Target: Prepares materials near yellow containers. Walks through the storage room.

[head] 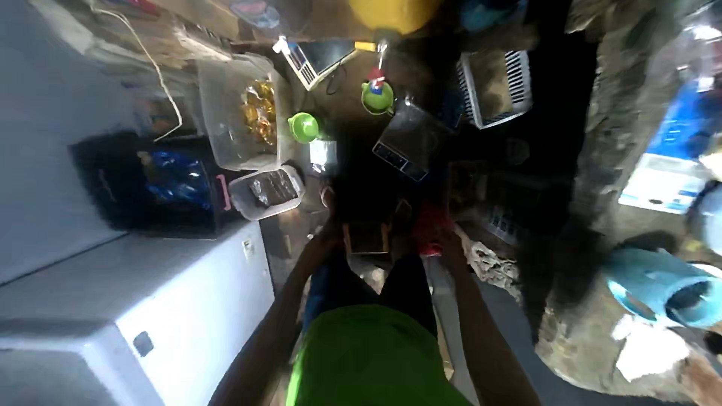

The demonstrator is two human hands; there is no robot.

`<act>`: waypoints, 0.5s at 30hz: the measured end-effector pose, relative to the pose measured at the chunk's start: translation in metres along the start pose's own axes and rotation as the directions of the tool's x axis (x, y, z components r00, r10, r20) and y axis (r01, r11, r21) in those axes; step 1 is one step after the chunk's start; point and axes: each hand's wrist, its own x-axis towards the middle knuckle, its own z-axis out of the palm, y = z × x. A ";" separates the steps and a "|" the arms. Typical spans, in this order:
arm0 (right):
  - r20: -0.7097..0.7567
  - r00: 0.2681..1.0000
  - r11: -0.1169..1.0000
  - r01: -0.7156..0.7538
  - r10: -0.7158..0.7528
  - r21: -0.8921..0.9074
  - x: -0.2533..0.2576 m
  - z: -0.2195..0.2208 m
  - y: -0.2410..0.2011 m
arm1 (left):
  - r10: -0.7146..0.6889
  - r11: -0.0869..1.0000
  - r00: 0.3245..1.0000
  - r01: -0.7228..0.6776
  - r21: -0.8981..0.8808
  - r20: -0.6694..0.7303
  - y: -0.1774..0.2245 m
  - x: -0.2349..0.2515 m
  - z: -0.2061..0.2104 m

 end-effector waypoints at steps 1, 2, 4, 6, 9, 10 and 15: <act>-0.044 0.999 0.998 -0.012 0.015 0.058 0.015 -0.002 0.006 | 0.035 0.999 0.999 -0.035 0.008 0.020 0.019 0.016 0.010; -0.093 0.996 0.993 -0.004 0.016 0.120 0.032 -0.003 0.011 | 0.062 0.997 0.997 -0.064 0.039 0.049 0.032 0.036 0.019; -0.185 0.983 0.974 0.058 -0.017 0.220 0.077 0.006 0.009 | 0.108 0.991 0.985 -0.117 0.059 0.136 0.050 0.086 0.023; -0.207 0.975 0.943 0.142 -0.080 0.302 0.118 0.025 -0.007 | 0.212 0.976 0.964 -0.217 0.010 0.162 0.043 0.149 0.021; -0.129 0.961 0.870 0.278 -0.246 0.407 0.188 0.061 -0.040 | 0.279 0.955 0.958 -0.284 0.086 0.060 0.048 0.262 -0.006; -0.112 0.945 0.839 0.323 -0.306 0.437 0.212 0.072 -0.049 | 0.304 0.945 0.952 -0.305 0.121 0.024 0.046 0.295 -0.015; -0.061 0.786 0.719 0.592 -0.616 0.365 0.292 0.133 -0.102 | 0.538 0.816 0.840 -0.501 0.289 -0.065 0.027 0.368 -0.033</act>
